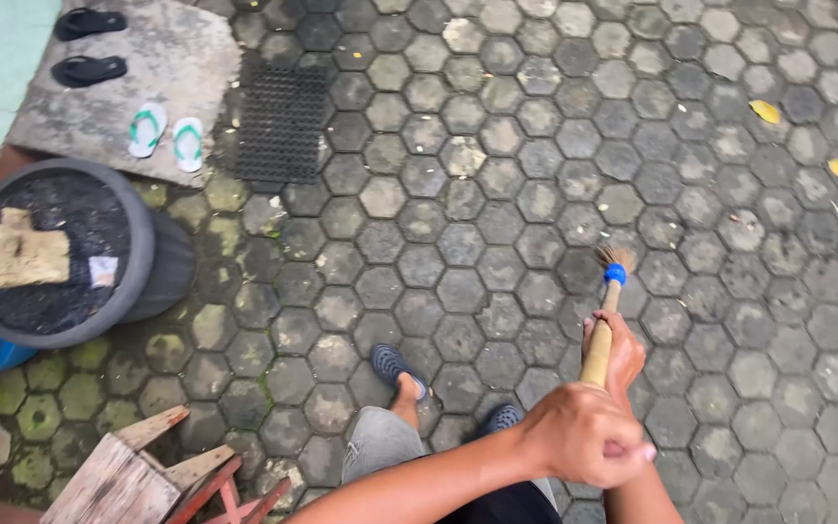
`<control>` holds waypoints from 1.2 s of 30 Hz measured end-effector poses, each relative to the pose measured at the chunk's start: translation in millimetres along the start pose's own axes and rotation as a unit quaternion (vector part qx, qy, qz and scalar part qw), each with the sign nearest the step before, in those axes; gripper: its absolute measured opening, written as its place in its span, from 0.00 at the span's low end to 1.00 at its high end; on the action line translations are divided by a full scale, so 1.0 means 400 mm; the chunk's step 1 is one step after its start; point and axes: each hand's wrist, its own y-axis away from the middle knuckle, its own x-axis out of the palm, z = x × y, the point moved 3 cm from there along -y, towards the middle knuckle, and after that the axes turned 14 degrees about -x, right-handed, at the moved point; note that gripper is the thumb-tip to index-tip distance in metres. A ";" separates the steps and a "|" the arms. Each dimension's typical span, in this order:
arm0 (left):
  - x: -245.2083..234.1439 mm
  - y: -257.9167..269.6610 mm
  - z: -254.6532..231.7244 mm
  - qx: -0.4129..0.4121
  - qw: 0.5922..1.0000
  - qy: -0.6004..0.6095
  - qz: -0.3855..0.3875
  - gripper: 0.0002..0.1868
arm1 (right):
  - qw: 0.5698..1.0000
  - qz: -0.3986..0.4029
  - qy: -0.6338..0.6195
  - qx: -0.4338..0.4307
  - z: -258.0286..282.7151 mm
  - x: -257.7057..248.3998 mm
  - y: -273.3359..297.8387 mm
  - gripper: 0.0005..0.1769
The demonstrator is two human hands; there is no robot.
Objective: Sweeping leaves and debris on a paved outdoor surface using a broom.
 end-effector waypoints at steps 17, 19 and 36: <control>-0.490 0.165 0.054 0.018 0.980 -0.196 -0.034 0.17 | 0.860 0.285 -0.258 -0.336 0.932 0.341 -0.149 0.23; -0.561 0.165 0.047 0.003 0.978 -0.206 -0.042 0.18 | 0.815 0.323 -0.275 -0.395 1.000 0.409 -0.108 0.23; -0.968 -0.088 0.324 -0.003 0.979 -0.200 -0.023 0.19 | 0.919 0.276 -0.250 -0.125 1.012 0.806 -0.407 0.14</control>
